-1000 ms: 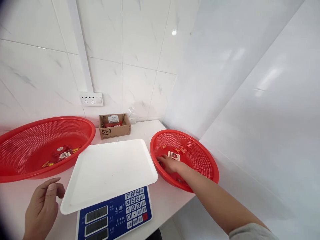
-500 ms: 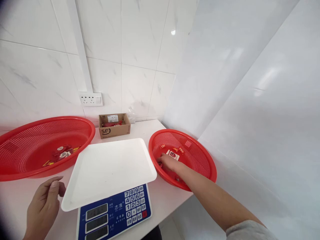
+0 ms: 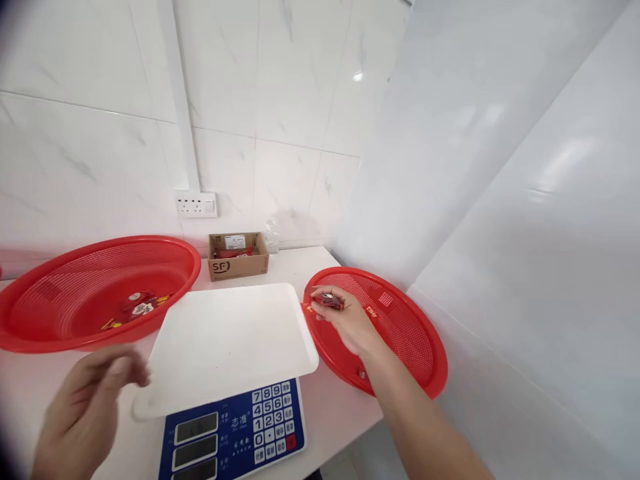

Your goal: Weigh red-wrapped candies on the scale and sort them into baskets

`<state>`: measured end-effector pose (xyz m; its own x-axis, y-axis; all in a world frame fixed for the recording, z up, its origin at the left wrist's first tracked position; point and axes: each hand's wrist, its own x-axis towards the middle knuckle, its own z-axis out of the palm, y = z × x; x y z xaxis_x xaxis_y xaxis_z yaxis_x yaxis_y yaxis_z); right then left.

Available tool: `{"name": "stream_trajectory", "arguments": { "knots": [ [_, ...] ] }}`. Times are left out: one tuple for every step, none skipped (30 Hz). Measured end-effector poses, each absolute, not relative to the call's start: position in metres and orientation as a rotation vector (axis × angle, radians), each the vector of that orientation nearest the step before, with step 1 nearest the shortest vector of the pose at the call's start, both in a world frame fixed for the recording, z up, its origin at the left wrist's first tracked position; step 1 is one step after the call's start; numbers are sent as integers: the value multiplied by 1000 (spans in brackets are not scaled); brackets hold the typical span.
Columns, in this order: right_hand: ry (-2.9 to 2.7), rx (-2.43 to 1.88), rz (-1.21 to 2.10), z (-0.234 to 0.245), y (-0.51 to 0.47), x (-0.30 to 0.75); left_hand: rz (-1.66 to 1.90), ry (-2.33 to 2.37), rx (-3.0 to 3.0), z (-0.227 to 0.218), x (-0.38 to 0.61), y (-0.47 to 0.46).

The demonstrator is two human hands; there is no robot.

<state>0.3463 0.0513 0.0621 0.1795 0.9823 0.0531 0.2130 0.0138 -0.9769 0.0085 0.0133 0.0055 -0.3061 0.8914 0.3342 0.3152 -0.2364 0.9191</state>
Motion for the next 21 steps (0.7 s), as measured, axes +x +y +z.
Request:
{"name": "stream_trajectory", "arguments": {
  "knots": [
    [-1220,-1334,992,63,47,330,1462,1357,1439,16,21,10],
    [-1152,-1194,1093,63,43,313,1331,1187,1430,25,35,8],
    [-1099,-1085,1183,61,40,296,1211,1064,1411,33,48,7],
    [-1063,-1011,1271,59,37,280,1091,953,1408,39,61,8],
    [-1033,-947,1354,56,35,265,982,866,1422,43,71,10],
    [-1014,-899,1427,52,34,253,956,834,1422,44,79,13],
    [-997,-854,1489,48,34,242,972,839,1412,44,84,16],
    [-973,-808,1540,45,34,234,1008,865,1400,42,86,19],
    [-946,-767,1579,41,35,227,1052,902,1383,40,86,22],
    [-918,-737,1608,39,36,223,1087,939,1363,38,85,25],
    [-890,-719,1632,37,37,220,1104,968,1344,37,82,27],
    [-866,-714,1657,35,38,218,1110,992,1326,36,78,28],
    [-840,-714,1680,34,39,218,1110,1014,1305,36,75,29],
    [-815,-714,1703,34,39,218,1113,1039,1280,37,71,29],
    [-789,-710,1722,34,39,219,1116,1063,1254,37,68,30],
    [-763,-702,1736,34,40,220,1118,1083,1228,38,66,30],
    [-738,-694,1743,34,40,220,1116,1092,1199,39,64,30],
    [-714,-689,1747,34,40,221,1111,1090,1163,40,63,30],
    [-686,-687,1750,34,39,222,1105,1073,1119,40,63,29],
    [-658,-687,1752,34,39,222,1100,1044,1062,40,63,29],
    [-632,-683,1754,34,39,222,1097,1006,996,40,63,29]
  ]
}}
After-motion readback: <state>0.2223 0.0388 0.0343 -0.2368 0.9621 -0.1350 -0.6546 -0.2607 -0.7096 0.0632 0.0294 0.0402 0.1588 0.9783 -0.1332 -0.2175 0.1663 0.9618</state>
